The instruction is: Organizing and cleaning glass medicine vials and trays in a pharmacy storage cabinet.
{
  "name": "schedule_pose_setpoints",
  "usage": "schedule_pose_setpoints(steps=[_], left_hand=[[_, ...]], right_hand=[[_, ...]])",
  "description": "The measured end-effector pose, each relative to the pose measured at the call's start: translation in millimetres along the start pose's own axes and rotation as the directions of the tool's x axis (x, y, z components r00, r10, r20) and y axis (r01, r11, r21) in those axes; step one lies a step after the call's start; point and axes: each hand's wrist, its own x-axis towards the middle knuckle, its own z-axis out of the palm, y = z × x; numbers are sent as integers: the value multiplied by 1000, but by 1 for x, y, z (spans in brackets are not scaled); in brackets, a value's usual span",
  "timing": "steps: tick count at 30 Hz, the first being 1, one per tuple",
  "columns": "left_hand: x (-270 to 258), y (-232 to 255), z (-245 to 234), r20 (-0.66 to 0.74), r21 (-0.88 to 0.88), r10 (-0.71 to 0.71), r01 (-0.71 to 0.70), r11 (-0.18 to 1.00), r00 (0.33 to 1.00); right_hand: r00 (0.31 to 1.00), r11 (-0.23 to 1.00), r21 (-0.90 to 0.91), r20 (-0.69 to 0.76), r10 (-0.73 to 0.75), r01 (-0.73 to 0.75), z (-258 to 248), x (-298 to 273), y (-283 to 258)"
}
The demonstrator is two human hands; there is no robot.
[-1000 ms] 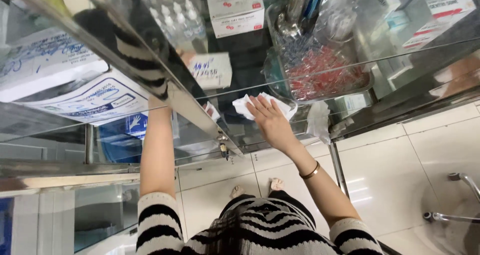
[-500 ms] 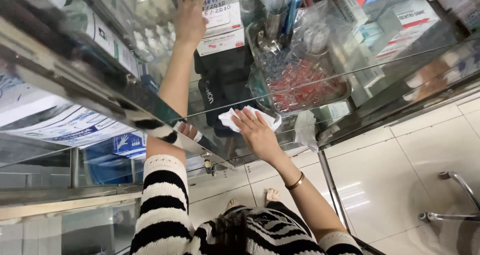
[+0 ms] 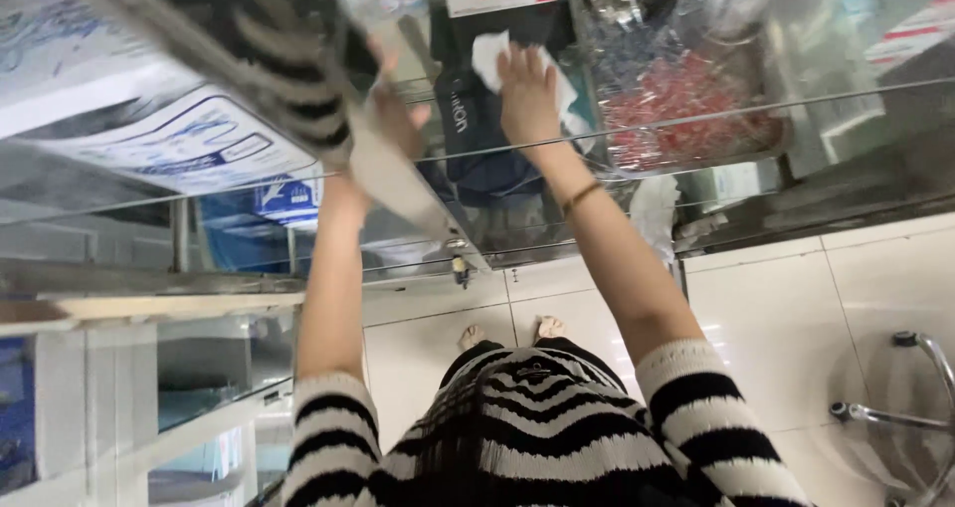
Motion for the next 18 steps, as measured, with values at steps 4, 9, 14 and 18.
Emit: schedule_pose_setpoints(steps=[4, 9, 14, 18], left_hand=[[-63, 60, -70, 119, 33, -306, 304, 952, 945], [-115, 71, -90, 13, -57, -408, 408, 911, 913], [-134, 67, -88, 12, -164, -494, 489, 857, 869], [-136, 66, -80, 64, -208, -522, 523, 826, 850]], right_hand=[[997, 990, 118, -23, -79, 81, 8, 38, -10], [883, 900, -20, 204, -424, 436, 35, 26, -40], [739, 578, 702, 108, -665, 417, -29, -28, -65], [766, 699, 669, 304, -566, 251, -136, -70, -80]])
